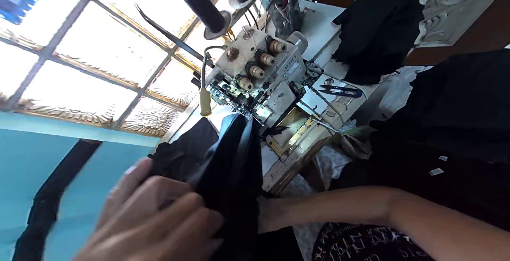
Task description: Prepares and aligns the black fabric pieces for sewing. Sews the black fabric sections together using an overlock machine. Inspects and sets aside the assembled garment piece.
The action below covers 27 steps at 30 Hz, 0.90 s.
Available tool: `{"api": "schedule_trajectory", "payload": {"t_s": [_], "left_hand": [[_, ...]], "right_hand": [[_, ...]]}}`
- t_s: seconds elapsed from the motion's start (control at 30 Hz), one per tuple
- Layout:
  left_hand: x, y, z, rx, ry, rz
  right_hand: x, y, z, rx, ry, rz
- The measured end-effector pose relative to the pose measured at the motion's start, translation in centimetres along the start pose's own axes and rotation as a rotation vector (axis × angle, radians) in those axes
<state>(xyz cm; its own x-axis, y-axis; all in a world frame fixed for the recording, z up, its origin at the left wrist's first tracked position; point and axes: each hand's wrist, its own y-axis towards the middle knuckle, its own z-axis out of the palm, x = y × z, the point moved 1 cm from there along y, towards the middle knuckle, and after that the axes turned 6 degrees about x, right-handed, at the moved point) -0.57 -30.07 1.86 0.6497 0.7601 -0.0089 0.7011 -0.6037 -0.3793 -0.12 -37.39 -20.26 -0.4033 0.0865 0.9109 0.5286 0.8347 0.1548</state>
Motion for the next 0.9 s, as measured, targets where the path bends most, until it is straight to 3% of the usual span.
{"api": "schedule_trajectory", "payload": {"t_s": [0.03, 0.1, 0.2, 0.23, 0.27, 0.3, 0.33, 0.37, 0.43, 0.53, 0.67, 0.77, 0.83, 0.9], "left_hand": [[0.2, -0.2, 0.7, -0.044, -0.001, 0.069], [0.9, -0.9, 1.1, -0.047, 0.027, 0.03], [7.0, -3.6, 2.4, -0.13, 0.23, -0.085], [9.2, -4.3, 3.2, -0.157, 0.35, -0.162], [8.3, -3.2, 2.6, 0.012, 0.347, -0.471], [7.5, -1.1, 1.9, 0.198, 0.289, -0.783], [11.4, -2.6, 4.4, -0.094, 0.356, -0.52], [13.2, -3.0, 5.1, -0.187, 0.212, -0.406], [13.3, -2.6, 4.7, -0.142, -0.154, -0.441], [14.9, -3.2, 6.2, -0.241, -0.241, -0.295], [13.7, -3.6, 6.0, -0.276, -0.303, -0.214], [11.4, -3.9, 4.2, -0.16, -0.304, -0.28], [11.4, -4.3, 4.5, -0.157, -0.228, -0.301], [11.5, -4.6, 5.0, -0.175, -0.194, -0.292]], "right_hand": [[0.3, 1.2, 0.3, -0.012, 0.119, -0.038], [1.1, 3.0, 0.0, 0.03, 0.244, 0.005], [-0.4, 3.8, 0.5, -0.052, -0.308, -0.109], [-2.0, 3.3, 1.0, 0.016, -0.337, -0.071], [-4.0, 2.4, 1.5, 0.035, -0.362, -0.071], [-5.9, 1.3, 1.9, -0.097, -0.421, -0.153], [-6.4, 0.3, 0.9, -0.156, -0.433, -0.162], [-6.2, -0.6, -0.8, -0.228, -0.417, -0.164], [-5.4, -1.4, -4.8, -0.434, -0.411, -0.203], [-4.7, -0.5, -10.0, -0.584, -0.51, -0.241], [-4.0, 1.1, -11.5, -0.319, -0.578, -0.166], [-2.8, 1.6, -11.7, -0.168, -0.38, -0.305], [-2.5, 1.8, -12.4, -0.162, -0.218, -0.439], [-3.0, 1.9, -13.6, -0.242, -0.215, -0.456]]}}
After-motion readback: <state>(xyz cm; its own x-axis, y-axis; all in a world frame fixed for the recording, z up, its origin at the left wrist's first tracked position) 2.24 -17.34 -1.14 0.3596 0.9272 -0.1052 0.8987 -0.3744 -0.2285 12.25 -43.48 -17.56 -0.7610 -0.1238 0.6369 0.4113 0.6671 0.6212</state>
